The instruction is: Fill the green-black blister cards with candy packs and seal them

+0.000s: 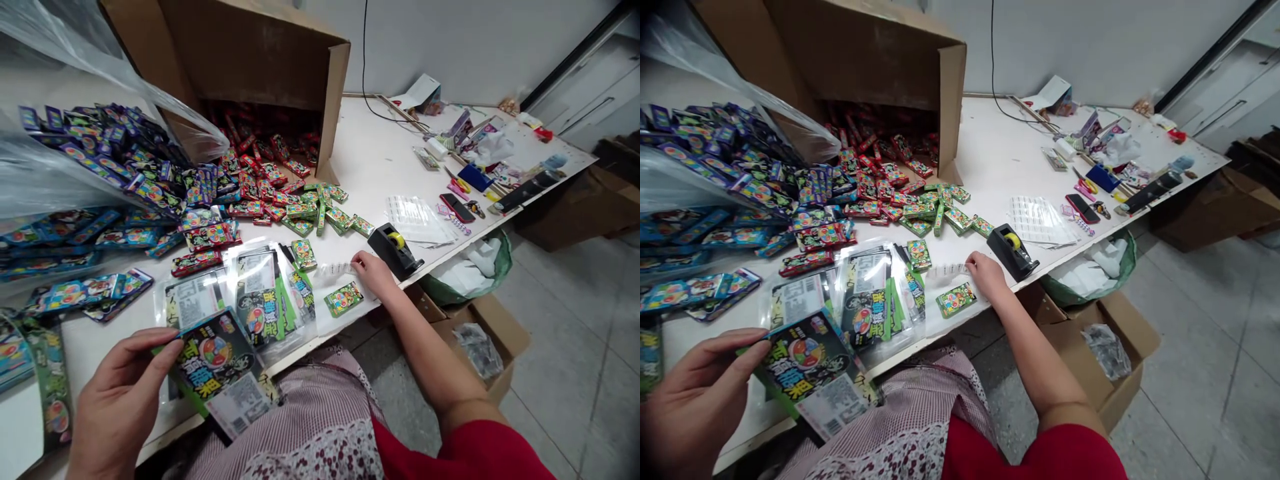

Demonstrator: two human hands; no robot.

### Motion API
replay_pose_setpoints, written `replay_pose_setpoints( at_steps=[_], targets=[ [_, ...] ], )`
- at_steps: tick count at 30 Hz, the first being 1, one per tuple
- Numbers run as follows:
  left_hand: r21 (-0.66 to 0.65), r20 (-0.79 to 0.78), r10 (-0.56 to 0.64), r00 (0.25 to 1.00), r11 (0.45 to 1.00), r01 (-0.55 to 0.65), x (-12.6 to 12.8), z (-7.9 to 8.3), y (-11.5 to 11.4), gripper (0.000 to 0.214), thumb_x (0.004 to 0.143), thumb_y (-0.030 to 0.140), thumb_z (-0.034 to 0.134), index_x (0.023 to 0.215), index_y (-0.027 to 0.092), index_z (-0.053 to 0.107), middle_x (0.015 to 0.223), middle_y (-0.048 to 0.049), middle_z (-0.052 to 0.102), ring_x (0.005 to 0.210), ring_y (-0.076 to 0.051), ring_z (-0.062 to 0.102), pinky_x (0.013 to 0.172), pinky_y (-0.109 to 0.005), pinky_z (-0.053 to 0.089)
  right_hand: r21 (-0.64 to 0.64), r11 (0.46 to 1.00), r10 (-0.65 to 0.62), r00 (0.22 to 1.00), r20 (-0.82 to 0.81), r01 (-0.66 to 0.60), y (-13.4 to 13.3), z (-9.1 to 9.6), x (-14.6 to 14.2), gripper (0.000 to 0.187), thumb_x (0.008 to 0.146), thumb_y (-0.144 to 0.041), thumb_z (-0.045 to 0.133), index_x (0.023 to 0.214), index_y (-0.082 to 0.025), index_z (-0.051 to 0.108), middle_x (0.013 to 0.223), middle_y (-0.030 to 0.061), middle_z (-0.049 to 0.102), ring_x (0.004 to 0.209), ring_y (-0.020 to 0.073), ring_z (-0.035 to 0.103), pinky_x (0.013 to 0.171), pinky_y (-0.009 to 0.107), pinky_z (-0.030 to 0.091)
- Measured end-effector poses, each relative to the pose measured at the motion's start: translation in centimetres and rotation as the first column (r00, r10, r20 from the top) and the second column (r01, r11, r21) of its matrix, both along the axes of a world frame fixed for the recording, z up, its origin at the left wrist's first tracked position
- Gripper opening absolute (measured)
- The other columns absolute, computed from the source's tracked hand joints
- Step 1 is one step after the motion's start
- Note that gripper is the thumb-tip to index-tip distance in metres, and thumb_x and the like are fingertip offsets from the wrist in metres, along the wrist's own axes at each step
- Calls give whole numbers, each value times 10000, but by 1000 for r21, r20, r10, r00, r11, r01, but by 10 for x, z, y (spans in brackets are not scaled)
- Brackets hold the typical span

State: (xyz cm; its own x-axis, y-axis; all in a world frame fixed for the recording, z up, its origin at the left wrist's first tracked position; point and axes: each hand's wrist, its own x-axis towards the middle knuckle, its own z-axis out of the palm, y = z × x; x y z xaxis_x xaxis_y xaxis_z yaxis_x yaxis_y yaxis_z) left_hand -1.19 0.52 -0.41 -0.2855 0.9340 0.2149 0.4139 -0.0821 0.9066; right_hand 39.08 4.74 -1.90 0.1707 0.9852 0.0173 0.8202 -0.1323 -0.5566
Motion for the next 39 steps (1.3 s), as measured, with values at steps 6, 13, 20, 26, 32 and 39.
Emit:
replay_pose_setpoints(
  at_steps=[6, 13, 20, 26, 32, 39],
  targets=[
    [-90, 154, -64, 986, 993, 79, 1, 4, -1, 177, 693, 346, 715, 834, 257, 658, 910, 20, 651, 881, -175, 601, 831, -281, 504, -23, 999, -46, 993, -112, 43, 4, 9, 17, 68, 820, -256, 519, 784, -211, 554, 706, -2, 634, 634, 154, 578, 623, 273, 426],
    [13, 140, -252, 958, 968, 252, 16, 21, -2, 99, 777, 293, 661, 807, 210, 616, 840, -15, 610, 824, -169, 584, 728, -282, 495, 105, 914, 395, 801, -450, -392, 4, 101, -64, 146, 835, -333, 564, 823, -189, 575, 779, 6, 598, 706, 129, 539, 653, 260, 430],
    [88, 192, -327, 926, 945, 315, 20, 34, -11, 31, 820, 213, 614, 827, 199, 587, 823, -16, 577, 803, -147, 555, 724, -267, 451, 4, 521, 761, 463, -454, -854, 24, 124, -195, 73, 825, -186, 554, 754, -191, 569, 653, -26, 570, 596, 105, 498, 567, 243, 399],
    [64, 253, -341, 905, 940, 336, 14, 30, -14, 63, 871, 248, 549, 844, 196, 570, 812, -4, 554, 759, -135, 521, 692, -271, 423, -120, 458, 739, 452, -500, -881, 42, 106, -216, 77, 784, -194, 581, 711, -197, 555, 605, -31, 556, 550, 101, 477, 514, 237, 383],
    [96, 238, -291, 927, 957, 275, 22, 25, -11, 208, 756, 299, 718, 828, 201, 548, 783, 8, 537, 758, -141, 515, 699, -289, 413, -154, 467, 730, 478, -487, -871, 45, 101, -220, 82, 766, -220, 594, 692, -198, 566, 586, -22, 563, 533, 105, 478, 489, 240, 382],
    [111, 212, -256, 943, 965, 237, 26, 23, -9, 180, 756, 211, 701, 826, 204, 535, 796, 2, 537, 762, -144, 528, 716, -305, 425, -153, 496, 714, 502, -488, -855, 48, 96, -220, 75, 747, -208, 615, 684, -199, 577, 595, -19, 564, 543, 103, 489, 487, 232, 383]
  ],
)
